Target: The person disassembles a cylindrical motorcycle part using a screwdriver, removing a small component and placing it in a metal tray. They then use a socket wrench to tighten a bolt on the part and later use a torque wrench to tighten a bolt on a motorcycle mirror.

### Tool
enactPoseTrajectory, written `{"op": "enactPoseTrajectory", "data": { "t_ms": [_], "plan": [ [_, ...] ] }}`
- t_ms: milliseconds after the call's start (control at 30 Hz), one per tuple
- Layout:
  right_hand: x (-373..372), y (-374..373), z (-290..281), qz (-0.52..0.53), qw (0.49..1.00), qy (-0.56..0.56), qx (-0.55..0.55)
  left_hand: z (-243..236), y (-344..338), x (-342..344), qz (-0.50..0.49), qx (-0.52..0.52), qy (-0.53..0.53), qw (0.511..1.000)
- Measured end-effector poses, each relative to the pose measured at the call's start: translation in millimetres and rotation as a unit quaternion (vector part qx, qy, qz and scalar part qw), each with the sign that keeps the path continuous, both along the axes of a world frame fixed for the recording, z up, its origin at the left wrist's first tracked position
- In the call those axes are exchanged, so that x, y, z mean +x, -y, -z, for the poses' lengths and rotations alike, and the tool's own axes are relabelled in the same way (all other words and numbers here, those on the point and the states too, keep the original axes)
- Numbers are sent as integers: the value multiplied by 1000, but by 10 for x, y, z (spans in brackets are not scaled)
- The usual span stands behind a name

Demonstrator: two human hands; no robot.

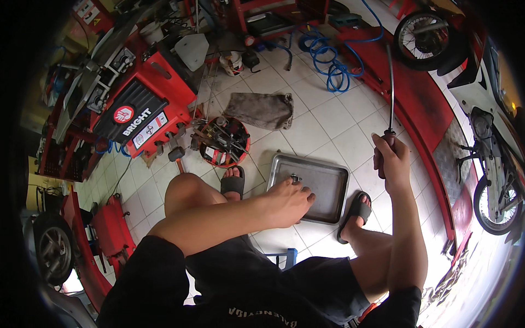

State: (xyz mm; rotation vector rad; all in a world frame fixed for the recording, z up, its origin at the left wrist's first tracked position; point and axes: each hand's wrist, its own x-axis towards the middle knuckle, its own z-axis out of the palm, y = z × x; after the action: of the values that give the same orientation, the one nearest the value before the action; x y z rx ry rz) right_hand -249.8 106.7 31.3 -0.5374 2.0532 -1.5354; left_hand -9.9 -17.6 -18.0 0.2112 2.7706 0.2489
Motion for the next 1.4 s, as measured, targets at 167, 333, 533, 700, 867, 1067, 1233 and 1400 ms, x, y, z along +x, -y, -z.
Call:
{"op": "enactPoseTrajectory", "data": {
  "t_ms": [167, 333, 533, 700, 867, 1067, 1233, 1400],
  "plan": [
    [56, 7, -98, 15, 996, 55, -66, -6, 1, 0, 5, -16, -20, 1000],
    [123, 9, -164, -6, 996, 71, -47, 37, -2, 11, 12, -26, -23, 999],
    [126, 9, -171, 0, 996, 80, -43, 4, 1, 24, 8, -24, -14, 1000],
    [165, 27, -178, 7, 996, 81, -35, 25, 2, 41, 4, -33, -6, 999],
    [163, -13, -174, -7, 996, 78, -38, 28, 48, 39, 4, -15, 14, 1000],
    [228, -53, -258, -13, 994, 101, -50, 161, 239, 42, -32, 17, 81, 996],
    [304, -182, -346, -23, 991, 119, -50, 816, 558, 161, -114, 39, 180, 976],
    [324, -413, -418, -40, 990, 116, -65, 1515, 965, 791, -180, -32, 245, 952]
  ]
}}
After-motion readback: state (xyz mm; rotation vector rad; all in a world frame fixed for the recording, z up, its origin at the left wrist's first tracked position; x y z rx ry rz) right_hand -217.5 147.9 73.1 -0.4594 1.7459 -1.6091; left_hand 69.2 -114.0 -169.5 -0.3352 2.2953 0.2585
